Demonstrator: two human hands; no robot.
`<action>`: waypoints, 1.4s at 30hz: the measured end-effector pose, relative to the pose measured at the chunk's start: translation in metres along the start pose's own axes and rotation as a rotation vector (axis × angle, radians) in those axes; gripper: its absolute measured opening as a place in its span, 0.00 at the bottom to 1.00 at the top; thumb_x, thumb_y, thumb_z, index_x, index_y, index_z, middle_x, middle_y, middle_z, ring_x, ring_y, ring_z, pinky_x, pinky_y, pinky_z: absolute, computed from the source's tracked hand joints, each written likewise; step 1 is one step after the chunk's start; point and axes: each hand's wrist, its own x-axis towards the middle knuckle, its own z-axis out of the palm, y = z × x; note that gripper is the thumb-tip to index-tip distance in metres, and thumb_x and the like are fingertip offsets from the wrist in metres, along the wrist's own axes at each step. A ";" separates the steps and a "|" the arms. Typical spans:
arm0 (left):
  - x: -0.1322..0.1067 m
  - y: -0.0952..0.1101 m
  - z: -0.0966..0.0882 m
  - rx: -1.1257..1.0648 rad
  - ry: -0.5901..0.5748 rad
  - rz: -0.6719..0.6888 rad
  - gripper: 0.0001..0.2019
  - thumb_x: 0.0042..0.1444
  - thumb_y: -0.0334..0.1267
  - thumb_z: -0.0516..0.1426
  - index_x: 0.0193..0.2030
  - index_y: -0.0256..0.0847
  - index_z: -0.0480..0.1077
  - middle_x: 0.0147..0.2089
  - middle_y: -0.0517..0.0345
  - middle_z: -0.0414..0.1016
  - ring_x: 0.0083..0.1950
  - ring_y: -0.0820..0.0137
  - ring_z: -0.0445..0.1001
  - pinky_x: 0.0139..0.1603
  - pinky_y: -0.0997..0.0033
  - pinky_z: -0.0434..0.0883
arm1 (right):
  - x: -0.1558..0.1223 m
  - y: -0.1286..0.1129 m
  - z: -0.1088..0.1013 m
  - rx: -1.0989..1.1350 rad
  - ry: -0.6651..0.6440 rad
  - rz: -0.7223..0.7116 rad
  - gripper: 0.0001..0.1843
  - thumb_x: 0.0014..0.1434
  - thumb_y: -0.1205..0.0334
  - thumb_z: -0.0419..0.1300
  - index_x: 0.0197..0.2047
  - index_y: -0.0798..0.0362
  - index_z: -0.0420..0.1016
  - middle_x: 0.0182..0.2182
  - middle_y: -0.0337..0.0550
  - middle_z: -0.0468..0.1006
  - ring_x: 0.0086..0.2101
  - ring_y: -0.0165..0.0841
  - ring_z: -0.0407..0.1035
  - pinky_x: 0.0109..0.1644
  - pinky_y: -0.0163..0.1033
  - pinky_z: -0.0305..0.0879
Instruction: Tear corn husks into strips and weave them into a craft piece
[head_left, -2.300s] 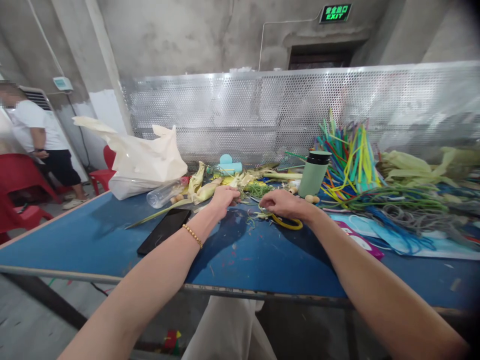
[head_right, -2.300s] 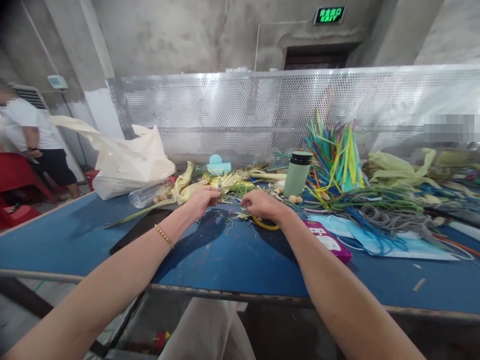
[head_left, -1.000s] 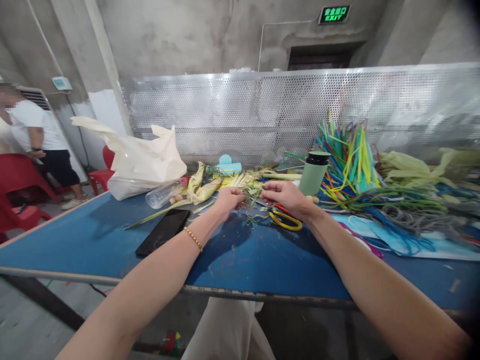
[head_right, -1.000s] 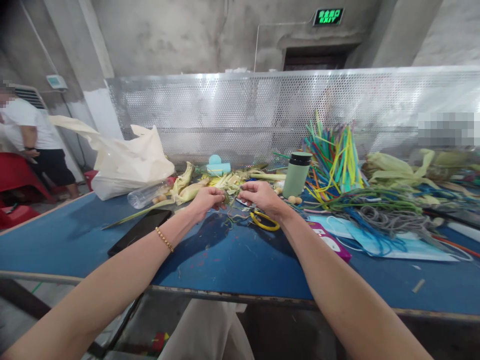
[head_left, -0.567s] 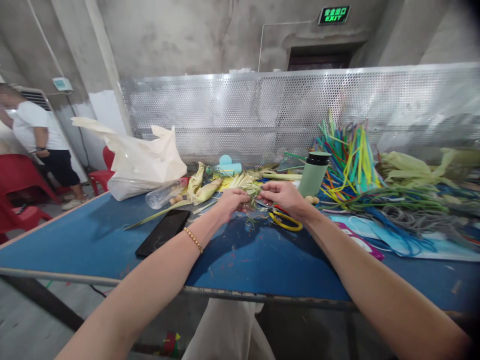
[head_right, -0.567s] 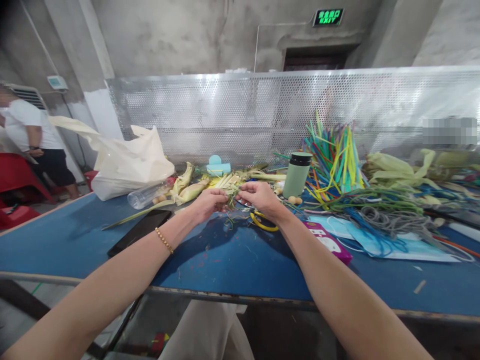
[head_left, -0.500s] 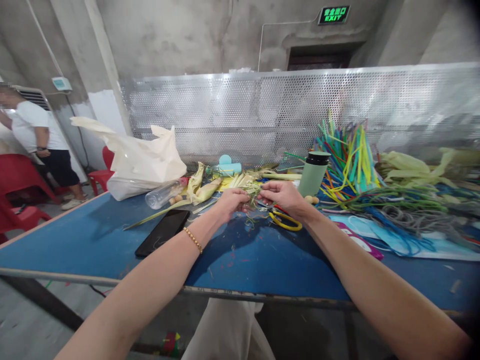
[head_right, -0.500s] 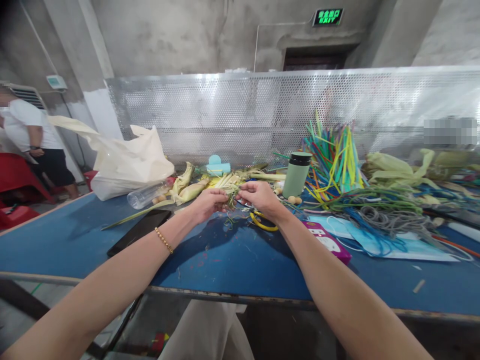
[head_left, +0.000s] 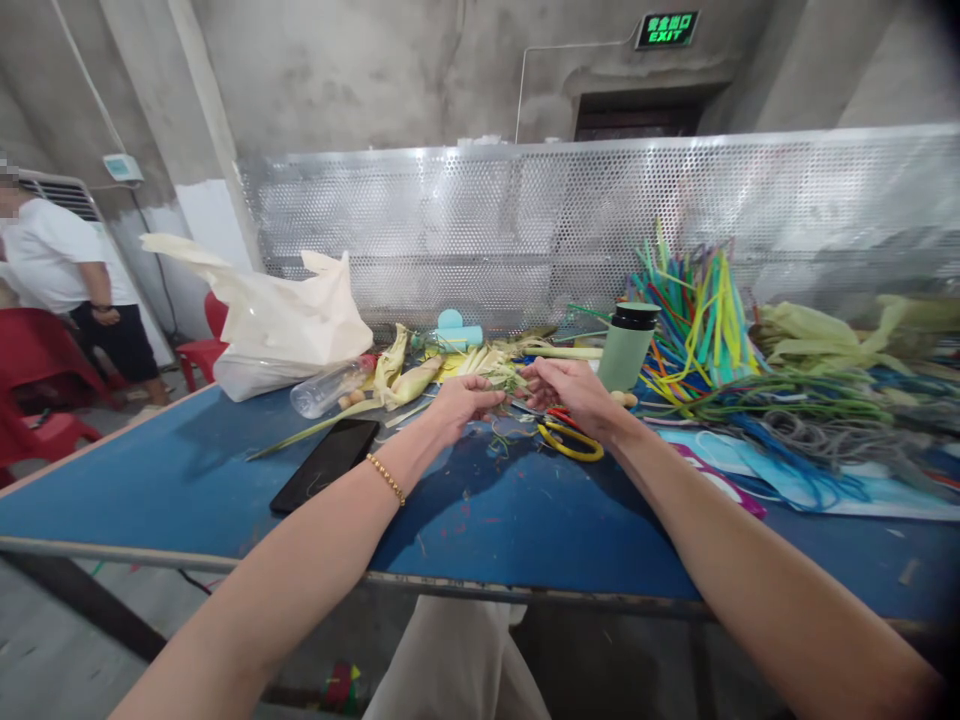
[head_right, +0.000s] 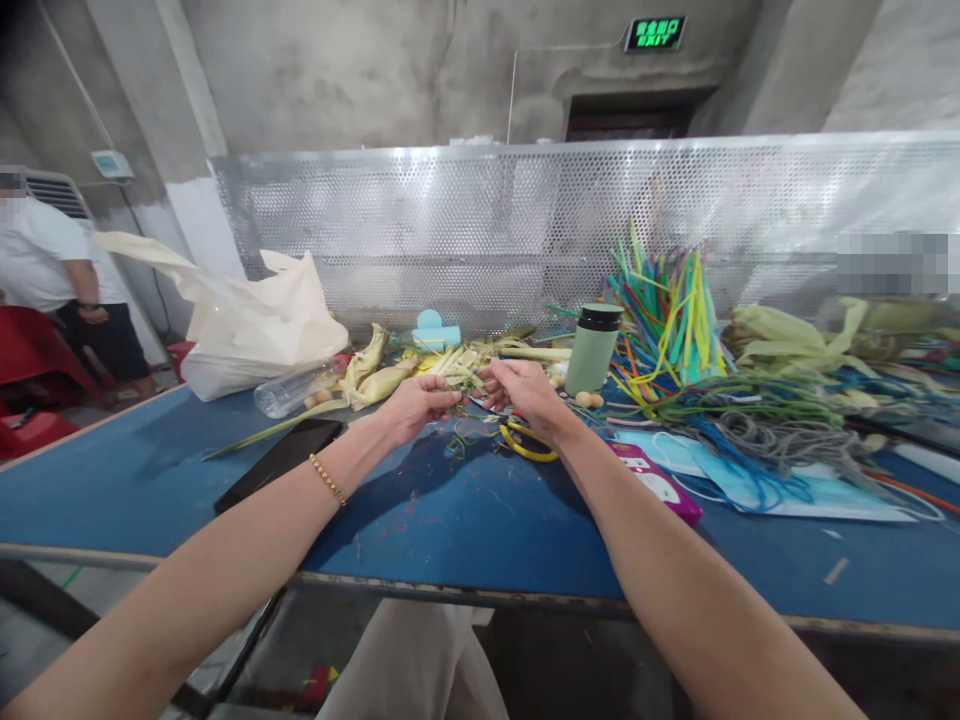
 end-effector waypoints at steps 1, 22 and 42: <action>0.000 0.000 0.000 -0.001 0.005 -0.002 0.15 0.39 0.28 0.68 0.26 0.35 0.65 0.26 0.56 0.76 0.24 0.76 0.72 0.26 0.76 0.65 | 0.000 0.001 0.000 -0.008 -0.008 -0.003 0.20 0.56 0.45 0.60 0.33 0.56 0.75 0.25 0.45 0.78 0.23 0.31 0.72 0.25 0.34 0.66; 0.001 -0.001 -0.002 -0.038 0.008 -0.027 0.08 0.47 0.27 0.63 0.25 0.33 0.67 0.24 0.56 0.72 0.22 0.76 0.70 0.24 0.76 0.64 | 0.005 0.008 -0.003 -0.156 -0.054 -0.157 0.07 0.50 0.59 0.62 0.31 0.54 0.72 0.24 0.41 0.78 0.23 0.30 0.71 0.28 0.34 0.65; 0.007 -0.001 -0.007 0.015 0.129 -0.025 0.06 0.48 0.24 0.60 0.24 0.32 0.67 0.24 0.53 0.73 0.24 0.73 0.73 0.22 0.77 0.62 | 0.005 0.003 -0.010 -0.087 0.060 -0.144 0.10 0.44 0.58 0.68 0.28 0.54 0.74 0.26 0.44 0.80 0.24 0.32 0.72 0.33 0.39 0.70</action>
